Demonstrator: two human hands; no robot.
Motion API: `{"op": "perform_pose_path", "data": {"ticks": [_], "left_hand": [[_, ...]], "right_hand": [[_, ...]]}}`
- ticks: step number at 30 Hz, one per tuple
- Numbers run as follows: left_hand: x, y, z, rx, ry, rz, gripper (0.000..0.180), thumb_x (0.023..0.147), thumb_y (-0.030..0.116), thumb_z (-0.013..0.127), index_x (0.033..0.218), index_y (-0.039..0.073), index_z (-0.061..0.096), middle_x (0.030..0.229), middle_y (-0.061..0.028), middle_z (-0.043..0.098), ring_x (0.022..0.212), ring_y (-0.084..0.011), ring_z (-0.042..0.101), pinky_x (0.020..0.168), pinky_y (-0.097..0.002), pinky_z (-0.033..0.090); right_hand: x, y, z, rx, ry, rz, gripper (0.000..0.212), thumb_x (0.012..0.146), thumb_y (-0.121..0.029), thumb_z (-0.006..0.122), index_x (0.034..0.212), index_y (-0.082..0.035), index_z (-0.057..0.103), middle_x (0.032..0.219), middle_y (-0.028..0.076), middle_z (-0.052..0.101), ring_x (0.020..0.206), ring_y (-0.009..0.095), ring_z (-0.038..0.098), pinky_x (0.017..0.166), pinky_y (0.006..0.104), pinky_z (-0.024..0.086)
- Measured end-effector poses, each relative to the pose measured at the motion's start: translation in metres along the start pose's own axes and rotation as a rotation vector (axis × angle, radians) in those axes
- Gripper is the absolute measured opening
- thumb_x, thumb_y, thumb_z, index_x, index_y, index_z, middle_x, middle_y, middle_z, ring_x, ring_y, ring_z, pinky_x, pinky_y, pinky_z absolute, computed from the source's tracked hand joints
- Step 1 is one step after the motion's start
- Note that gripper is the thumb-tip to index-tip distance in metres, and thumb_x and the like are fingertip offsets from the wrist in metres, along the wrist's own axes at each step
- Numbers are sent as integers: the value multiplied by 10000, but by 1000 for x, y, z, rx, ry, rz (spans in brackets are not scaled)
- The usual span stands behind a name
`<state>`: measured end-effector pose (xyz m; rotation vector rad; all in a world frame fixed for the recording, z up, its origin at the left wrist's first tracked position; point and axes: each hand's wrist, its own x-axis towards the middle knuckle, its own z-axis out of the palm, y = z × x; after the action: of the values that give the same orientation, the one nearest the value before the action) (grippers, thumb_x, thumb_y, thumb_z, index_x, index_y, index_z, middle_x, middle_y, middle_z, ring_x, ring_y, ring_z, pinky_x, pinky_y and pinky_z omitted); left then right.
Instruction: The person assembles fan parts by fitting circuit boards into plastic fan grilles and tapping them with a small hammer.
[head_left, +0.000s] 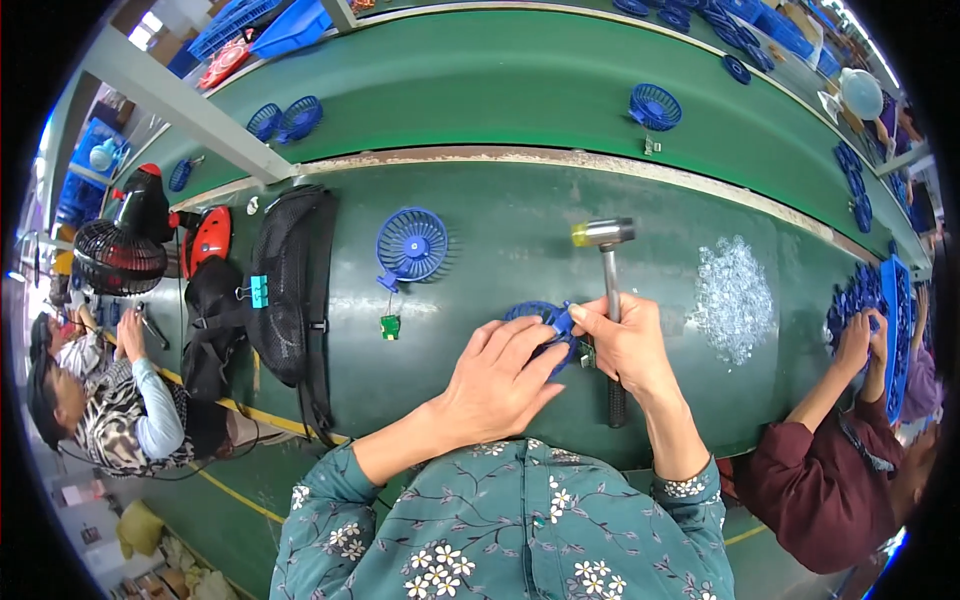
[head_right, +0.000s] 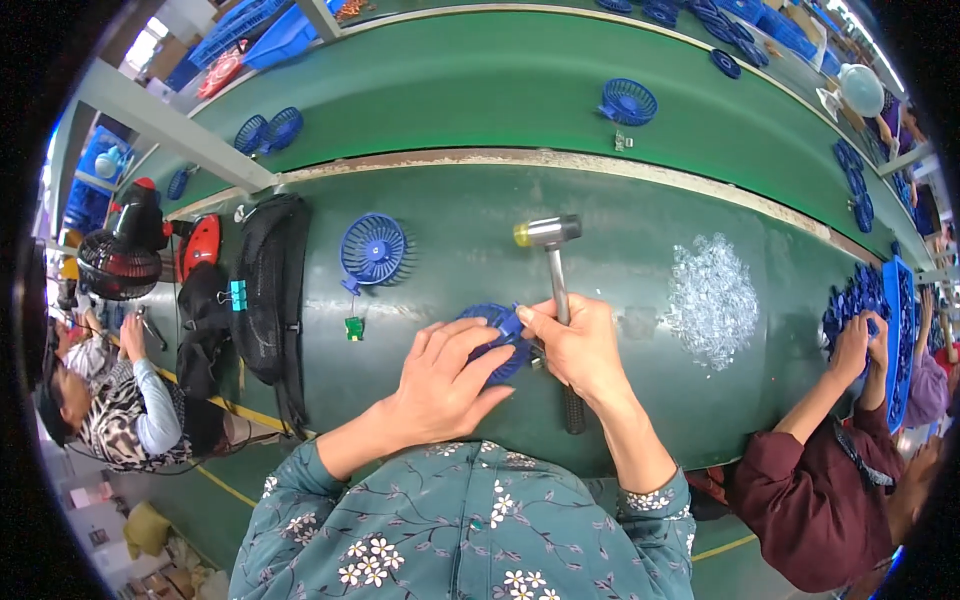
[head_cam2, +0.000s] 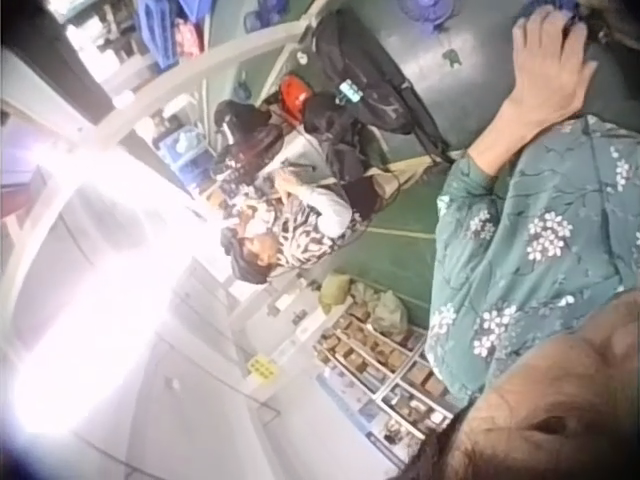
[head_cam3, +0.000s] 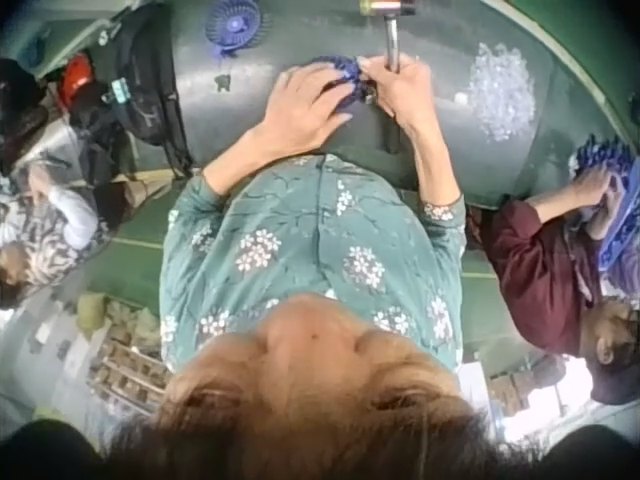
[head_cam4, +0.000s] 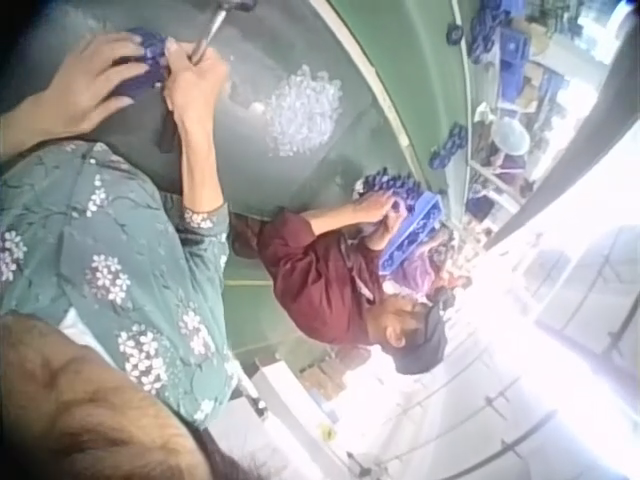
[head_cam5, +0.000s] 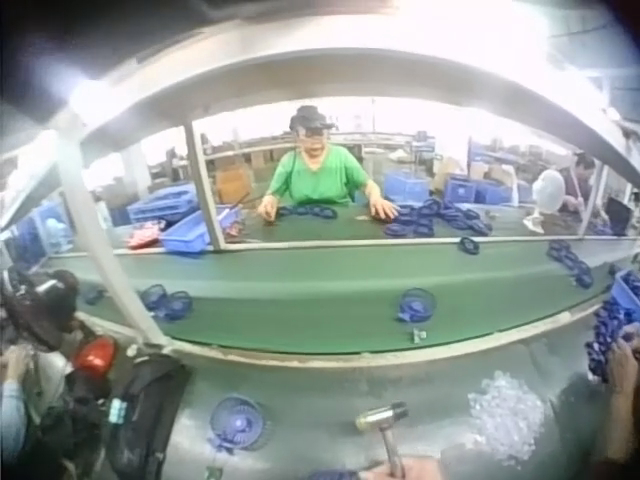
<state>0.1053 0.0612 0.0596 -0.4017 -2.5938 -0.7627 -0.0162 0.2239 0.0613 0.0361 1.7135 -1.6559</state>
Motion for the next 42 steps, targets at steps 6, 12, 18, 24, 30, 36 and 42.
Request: {"op": "perform_pose_path", "data": {"ticks": [6,12,18,24,30,36,42], "left_hand": [[-11,-14,17,104,18,-78,411,707,222,787,1083,108,667,1132,-73,593,1084,-299,568,833,-442,410],[-10,-20,21,112,48,-97,404,695,170,800,1075,96,685,1140,-85,612,1102,-321,571,831,-442,461],[-9,-17,20,74,60,-107,420,681,151,818,1074,96,681,1146,-84,616,1107,-323,575,832,-440,472],[-14,-21,3,2,-50,-84,482,686,140,821,1131,82,645,1161,-109,600,1093,-346,571,847,-455,476],[-4,-14,-2,137,-118,-243,834,674,344,834,1331,3,451,1265,-176,485,1075,-373,507,874,-482,414],[-2,-16,11,136,-116,-316,843,654,293,834,1336,5,432,1259,-181,494,1094,-374,507,895,-485,426],[-6,-24,0,-161,-77,-280,812,666,208,822,1344,14,420,1279,-195,485,1152,-386,505,988,-467,430]], "right_hand": [[4,7,-11,-897,118,-283,300,880,-214,715,856,79,655,668,210,607,584,354,558,564,434,422],[-30,0,-15,-473,210,-389,370,952,-138,630,1280,22,569,894,122,640,738,177,602,672,309,490],[-49,25,-12,-1001,152,-625,249,960,-107,587,1185,-3,609,890,228,650,723,407,640,607,434,506],[-12,19,-47,-727,476,-309,259,943,-237,636,960,22,637,664,140,628,583,225,599,568,359,460],[18,12,-46,-813,442,-302,218,892,-149,650,970,49,600,783,240,661,724,378,658,663,461,474],[20,10,-44,-614,347,-262,113,881,-98,671,900,3,623,735,83,671,483,95,512,436,280,380],[-3,0,-31,239,-59,22,162,890,-53,694,1011,35,634,744,64,639,374,18,366,316,205,240]]}}
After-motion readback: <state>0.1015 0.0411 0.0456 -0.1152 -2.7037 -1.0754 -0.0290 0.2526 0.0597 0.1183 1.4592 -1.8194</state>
